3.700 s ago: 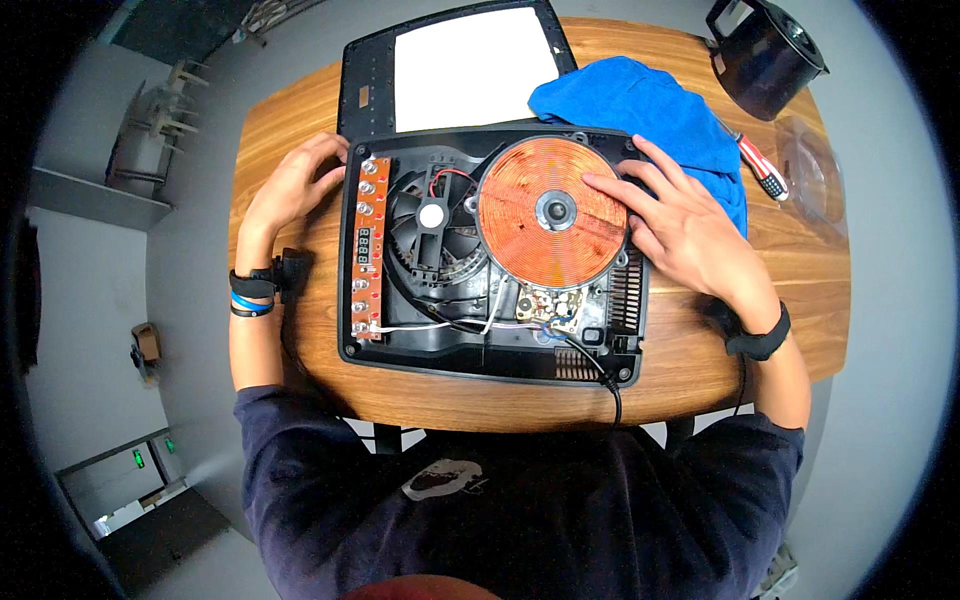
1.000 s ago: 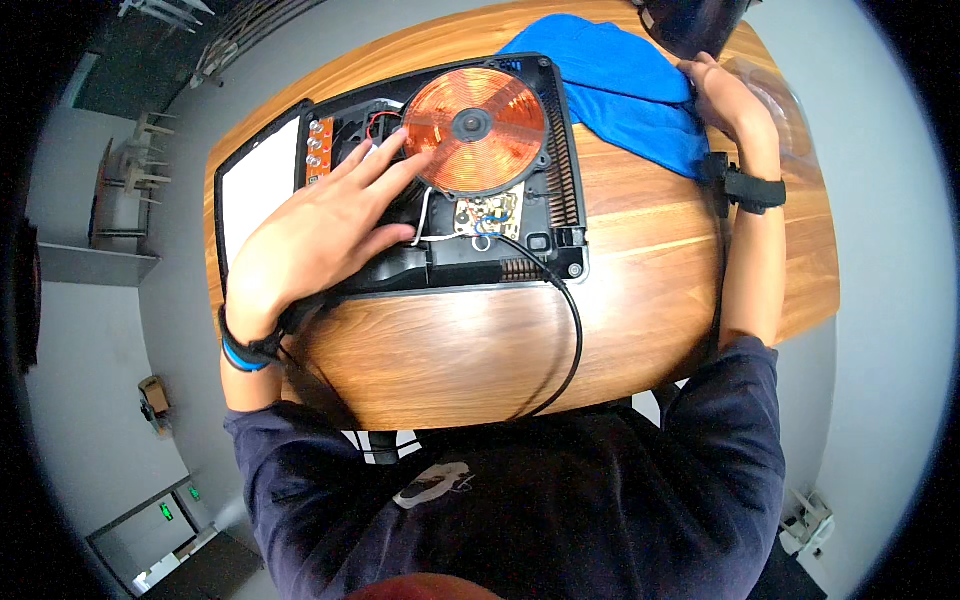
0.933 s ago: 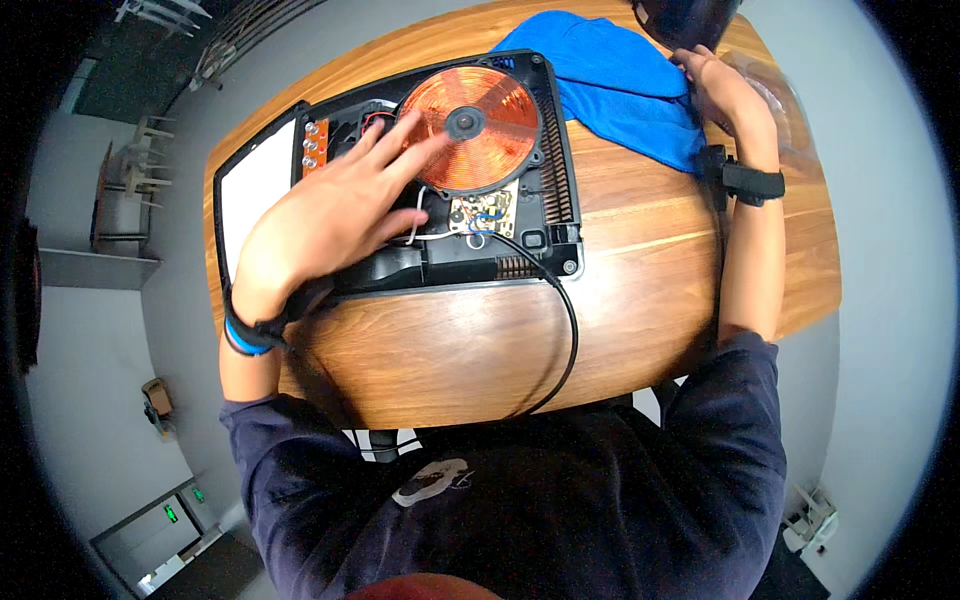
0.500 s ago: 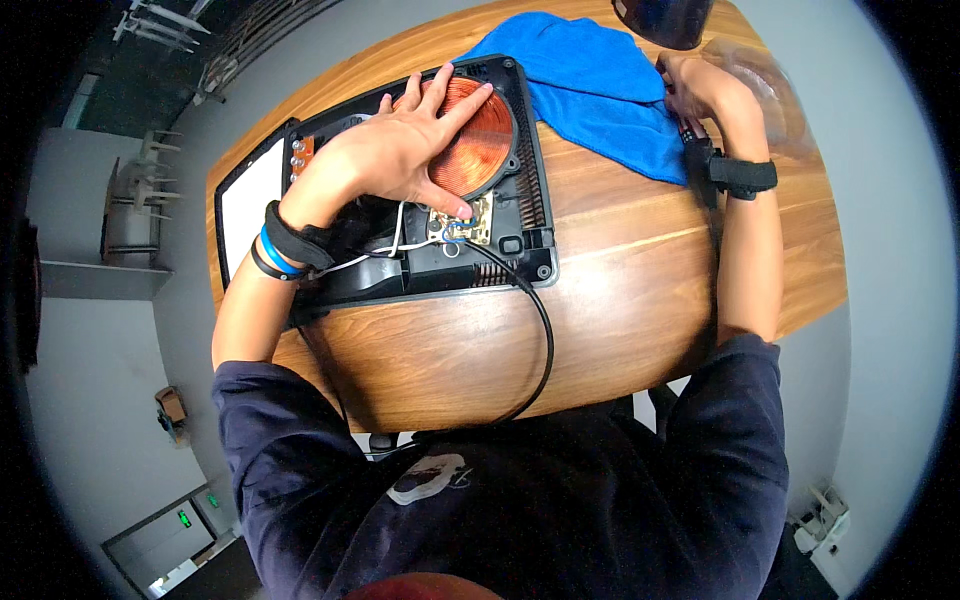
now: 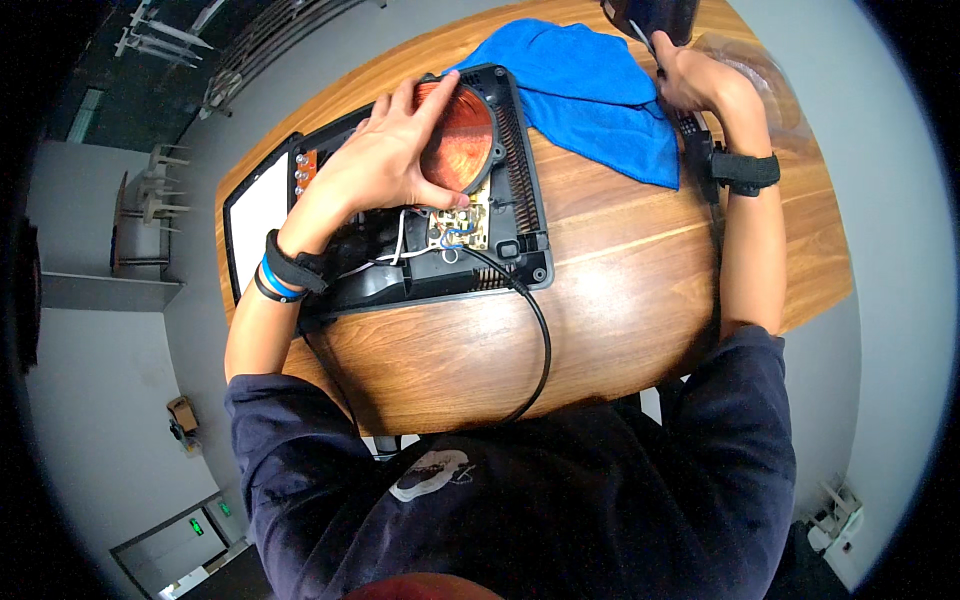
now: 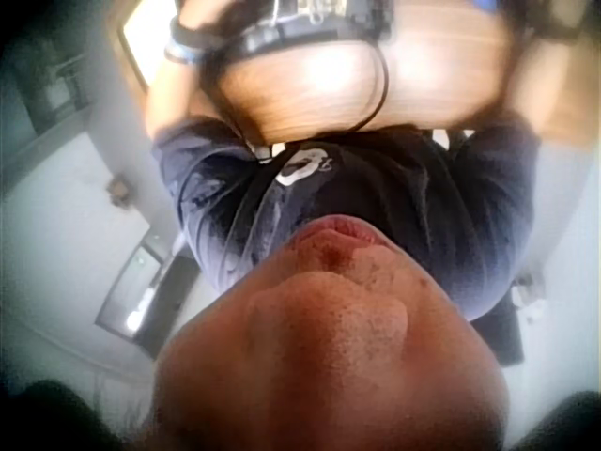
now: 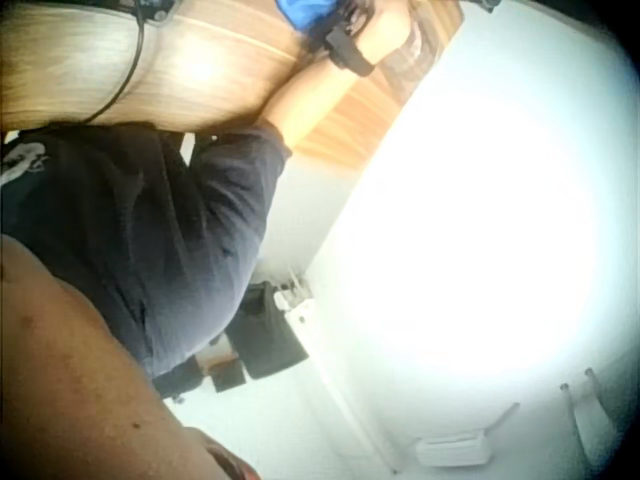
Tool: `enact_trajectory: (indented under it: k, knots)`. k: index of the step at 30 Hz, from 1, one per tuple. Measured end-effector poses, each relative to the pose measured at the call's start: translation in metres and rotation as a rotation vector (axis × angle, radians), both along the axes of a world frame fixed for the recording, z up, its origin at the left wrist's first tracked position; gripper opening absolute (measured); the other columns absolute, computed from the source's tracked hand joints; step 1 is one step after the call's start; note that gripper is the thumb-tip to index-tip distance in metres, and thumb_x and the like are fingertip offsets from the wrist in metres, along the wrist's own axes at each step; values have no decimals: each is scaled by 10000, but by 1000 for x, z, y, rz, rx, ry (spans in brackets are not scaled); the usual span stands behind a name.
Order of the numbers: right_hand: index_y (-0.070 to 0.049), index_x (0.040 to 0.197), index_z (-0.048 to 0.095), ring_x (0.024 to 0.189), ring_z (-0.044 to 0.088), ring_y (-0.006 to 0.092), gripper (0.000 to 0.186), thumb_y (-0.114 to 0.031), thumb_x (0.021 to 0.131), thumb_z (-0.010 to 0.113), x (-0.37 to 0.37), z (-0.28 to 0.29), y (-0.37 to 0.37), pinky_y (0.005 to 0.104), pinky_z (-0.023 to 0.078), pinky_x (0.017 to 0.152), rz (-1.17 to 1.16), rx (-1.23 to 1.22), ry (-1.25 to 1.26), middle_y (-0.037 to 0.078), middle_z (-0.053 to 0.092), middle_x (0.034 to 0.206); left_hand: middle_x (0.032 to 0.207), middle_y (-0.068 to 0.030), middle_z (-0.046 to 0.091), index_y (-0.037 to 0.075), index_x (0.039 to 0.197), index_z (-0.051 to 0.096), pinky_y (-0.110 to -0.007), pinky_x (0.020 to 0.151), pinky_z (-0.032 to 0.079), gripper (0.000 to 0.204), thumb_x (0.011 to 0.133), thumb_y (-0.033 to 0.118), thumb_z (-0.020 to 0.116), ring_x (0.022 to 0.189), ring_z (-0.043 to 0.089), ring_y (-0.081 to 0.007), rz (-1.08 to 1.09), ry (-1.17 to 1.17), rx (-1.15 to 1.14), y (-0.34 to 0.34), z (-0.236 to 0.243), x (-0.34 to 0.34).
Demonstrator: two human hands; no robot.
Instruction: The person unscrews the bottom of an induction cooktop, flips it over, wipes the surface with a blue cloth, and removes the top cover to expose internal components. They then use a screwdriver to adjust screws on the internal circuit board.
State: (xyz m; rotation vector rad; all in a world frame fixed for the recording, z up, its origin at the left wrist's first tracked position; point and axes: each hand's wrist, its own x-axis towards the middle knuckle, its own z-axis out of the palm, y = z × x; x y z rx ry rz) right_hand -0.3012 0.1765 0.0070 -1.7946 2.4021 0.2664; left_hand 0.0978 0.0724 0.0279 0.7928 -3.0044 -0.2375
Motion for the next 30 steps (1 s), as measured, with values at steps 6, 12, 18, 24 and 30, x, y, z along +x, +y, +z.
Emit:
enact_trajectory:
  k: [6, 12, 18, 24, 30]
  knots:
    - [-119, 1517, 417, 1184, 726, 494, 453, -140, 1097, 586, -10, -29, -5, 581, 592, 945, 91, -143, -47, 318, 737, 1283, 1560, -376, 482, 11, 1743, 285, -521, 1213, 478, 1429, 652, 548, 1035, 1426, 545, -549, 78, 159, 26, 1, 4, 23]
    - [-143, 1574, 426, 1190, 728, 496, 510, -110, 1083, 560, -21, -37, -11, 563, 592, 970, 173, -115, -90, 336, 734, 1276, 1546, -425, 472, -1, 1735, 304, -546, 1217, 477, 1400, 679, 582, 1015, 1434, 539, -575, 219, 103, -3, 10, -4, 23]
    - [-194, 1636, 424, 1211, 733, 475, 580, -90, 1073, 521, -7, -34, -14, 538, 598, 1006, 90, -64, -82, 301, 741, 1327, 1571, -422, 448, 2, 1722, 338, -568, 1202, 485, 1342, 731, 657, 961, 1423, 514, -619, 275, -42, 7, 9, -6, 20]
    - [-287, 1680, 455, 1256, 739, 424, 595, -124, 1111, 519, -38, -49, -10, 512, 589, 1061, 73, -91, -29, 232, 749, 1389, 1632, -315, 457, 49, 1697, 405, -527, 1231, 453, 1068, 896, 581, 869, 1493, 483, -520, 111, 43, -40, 1, -15, 32]
    - [-253, 1651, 498, 1274, 731, 402, 461, -312, 1194, 515, -60, -52, -12, 516, 592, 1035, 149, -199, -244, 235, 741, 1396, 1720, -289, 408, 80, 1644, 496, -494, 1283, 413, 825, 964, 384, 849, 1588, 415, -467, -31, -50, 111, 12, 20, 79]
